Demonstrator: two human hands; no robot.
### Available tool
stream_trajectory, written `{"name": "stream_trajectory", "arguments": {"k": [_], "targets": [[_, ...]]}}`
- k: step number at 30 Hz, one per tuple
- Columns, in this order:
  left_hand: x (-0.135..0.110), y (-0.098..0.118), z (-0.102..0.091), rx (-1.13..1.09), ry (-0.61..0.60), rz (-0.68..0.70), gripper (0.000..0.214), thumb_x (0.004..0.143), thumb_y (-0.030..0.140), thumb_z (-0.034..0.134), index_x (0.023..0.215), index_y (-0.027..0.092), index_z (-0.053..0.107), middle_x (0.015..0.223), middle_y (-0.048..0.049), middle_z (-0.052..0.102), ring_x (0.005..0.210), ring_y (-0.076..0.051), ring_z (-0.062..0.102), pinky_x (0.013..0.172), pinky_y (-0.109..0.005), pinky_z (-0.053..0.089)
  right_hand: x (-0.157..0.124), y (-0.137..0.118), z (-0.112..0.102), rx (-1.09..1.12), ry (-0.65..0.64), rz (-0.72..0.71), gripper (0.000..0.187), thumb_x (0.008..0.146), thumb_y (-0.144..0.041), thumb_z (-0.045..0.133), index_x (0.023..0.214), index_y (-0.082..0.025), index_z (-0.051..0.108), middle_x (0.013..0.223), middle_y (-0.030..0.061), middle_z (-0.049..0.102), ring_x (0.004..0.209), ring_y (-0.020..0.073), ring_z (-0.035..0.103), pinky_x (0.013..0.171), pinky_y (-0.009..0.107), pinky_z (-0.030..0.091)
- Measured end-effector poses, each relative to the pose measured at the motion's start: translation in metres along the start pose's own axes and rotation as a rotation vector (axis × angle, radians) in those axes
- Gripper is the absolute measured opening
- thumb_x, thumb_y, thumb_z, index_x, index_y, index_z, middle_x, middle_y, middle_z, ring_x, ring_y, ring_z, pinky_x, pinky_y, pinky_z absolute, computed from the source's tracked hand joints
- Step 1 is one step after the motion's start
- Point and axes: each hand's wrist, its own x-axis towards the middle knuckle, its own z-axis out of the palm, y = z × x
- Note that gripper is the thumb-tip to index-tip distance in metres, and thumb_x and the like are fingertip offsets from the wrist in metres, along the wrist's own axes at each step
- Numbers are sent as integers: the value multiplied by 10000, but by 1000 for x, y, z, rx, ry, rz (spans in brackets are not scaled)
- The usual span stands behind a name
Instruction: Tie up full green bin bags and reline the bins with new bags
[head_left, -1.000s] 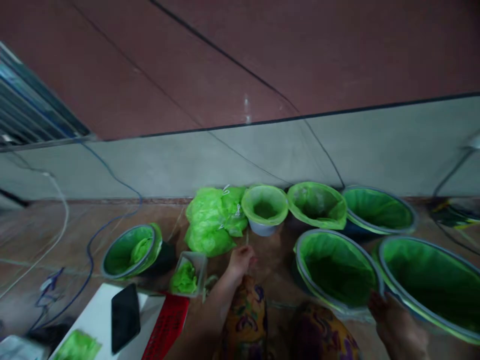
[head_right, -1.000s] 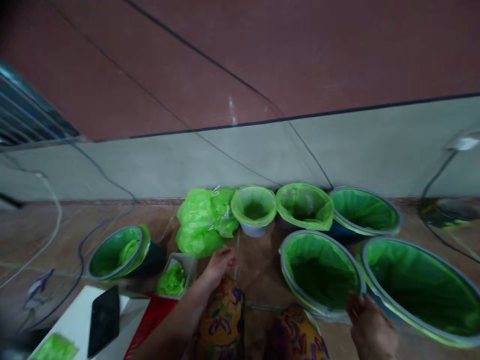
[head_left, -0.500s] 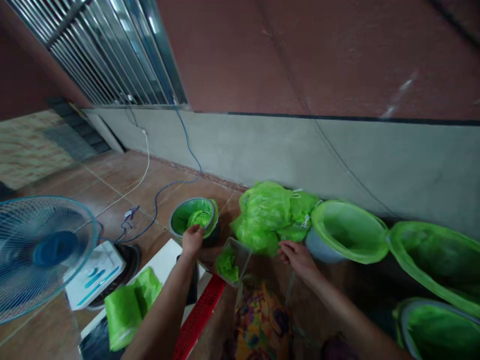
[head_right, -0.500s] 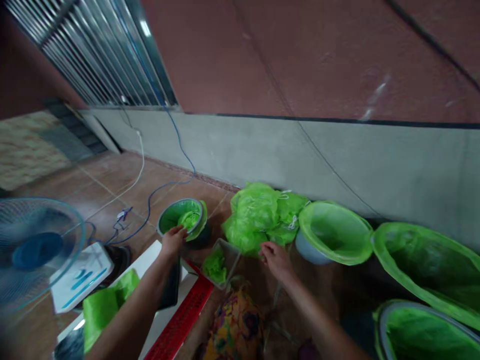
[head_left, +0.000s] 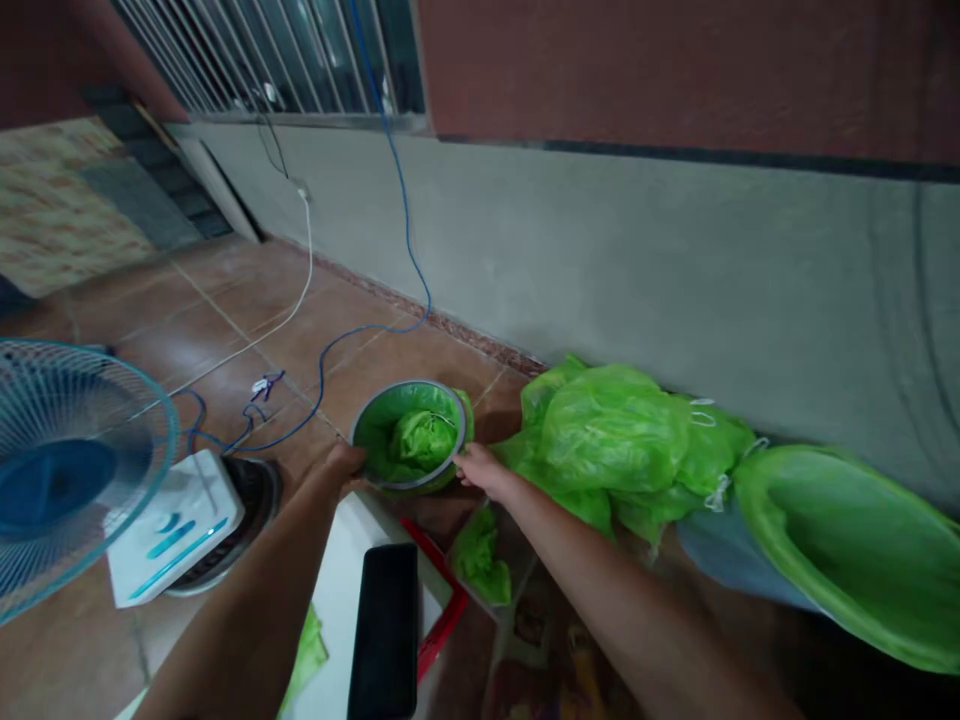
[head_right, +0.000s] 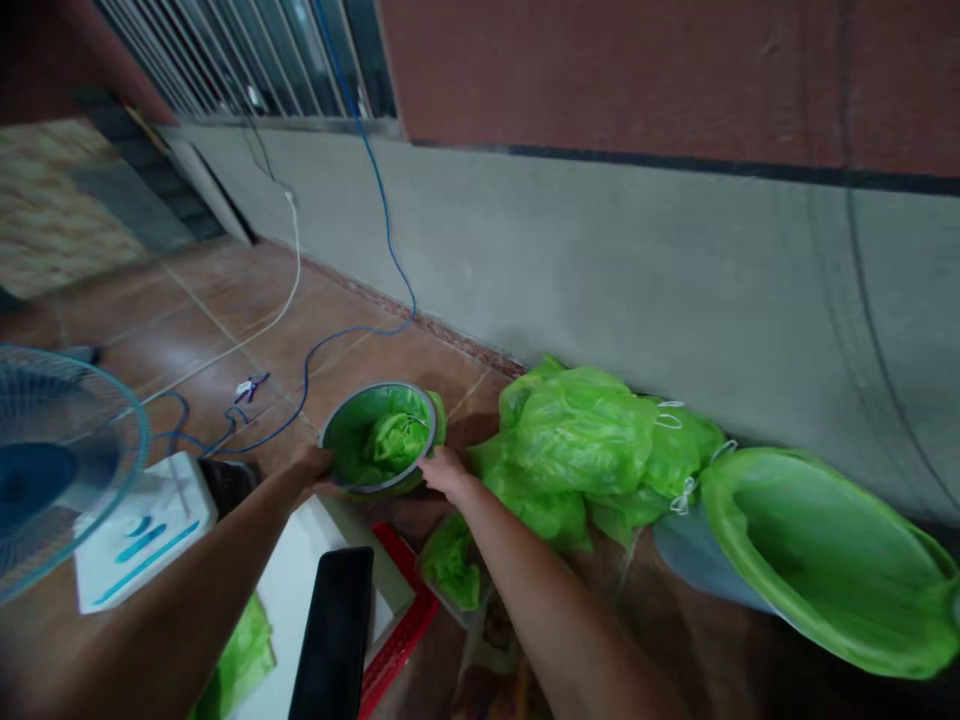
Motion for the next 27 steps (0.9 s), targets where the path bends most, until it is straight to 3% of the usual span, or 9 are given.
{"name": "stream_trajectory", "arguments": {"k": [5, 8, 10, 13, 16, 18, 22, 24, 27], "targets": [[4, 7, 1, 131, -49, -30, 145, 712, 106, 580, 791, 39, 681, 804, -199, 700, 773, -302, 697, 574, -300, 509, 17, -6, 6, 47, 57, 57, 97, 883, -157, 554, 787, -149, 563, 662, -22, 582, 539, 66, 531, 478, 156, 436], [-9, 28, -22, 169, -32, 37, 188, 729, 114, 558, 851, 48, 685, 837, -183, 704, 804, -286, 696, 580, -268, 480, 1, -21, -11, 78, 58, 31, 138, 904, -162, 534, 777, -126, 572, 668, -2, 607, 555, 67, 573, 480, 145, 448], [-30, 48, -42, 184, -5, 106, 230, 751, 149, 544, 909, 56, 683, 842, -166, 707, 828, -272, 692, 599, -257, 466, -22, -36, -28, 134, 75, -5, 153, 916, -188, 534, 785, -120, 574, 658, 5, 621, 554, 77, 600, 483, 151, 471], [-89, 80, -74, 216, 83, 288, 287, 779, 231, 521, 972, 77, 666, 840, -143, 711, 829, -256, 682, 612, -258, 453, -74, -57, -60, 173, 169, -93, 183, 916, -279, 563, 804, -134, 562, 627, -5, 624, 500, 94, 604, 447, 177, 492], [-172, 110, -97, 271, 184, 473, 317, 801, 307, 487, 982, 105, 652, 875, -146, 715, 821, -265, 680, 612, -278, 447, -143, -65, -98, 74, 342, -180, 223, 892, -366, 596, 833, -160, 537, 572, -28, 607, 437, 113, 590, 380, 193, 476], [-230, 124, -101, 307, 212, 541, 317, 809, 332, 481, 984, 121, 639, 857, -145, 716, 817, -279, 682, 622, -293, 448, -194, -59, -124, -19, 458, -197, 224, 878, -375, 611, 844, -173, 520, 502, -48, 575, 398, 120, 571, 357, 196, 466], [-322, 130, -78, 332, 112, 708, 295, 825, 349, 485, 993, 141, 610, 793, -122, 714, 768, -282, 687, 646, -311, 445, -293, -17, -173, -129, 580, -112, 133, 876, -258, 598, 835, -177, 501, 451, -59, 548, 370, 115, 553, 329, 177, 444], [-351, 126, -48, 313, 13, 781, 269, 834, 328, 482, 988, 141, 602, 782, -116, 713, 761, -273, 689, 652, -309, 440, -332, 15, -192, -132, 617, -51, 90, 874, -204, 575, 839, -173, 498, 477, -50, 566, 397, 118, 574, 337, 181, 462], [-378, 115, 13, 274, -164, 838, 223, 838, 291, 492, 945, 135, 610, 809, -125, 714, 801, -253, 689, 661, -289, 433, -369, 70, -213, -96, 646, 61, 76, 871, -159, 538, 814, -170, 489, 485, -40, 566, 417, 130, 592, 363, 210, 500]]}}
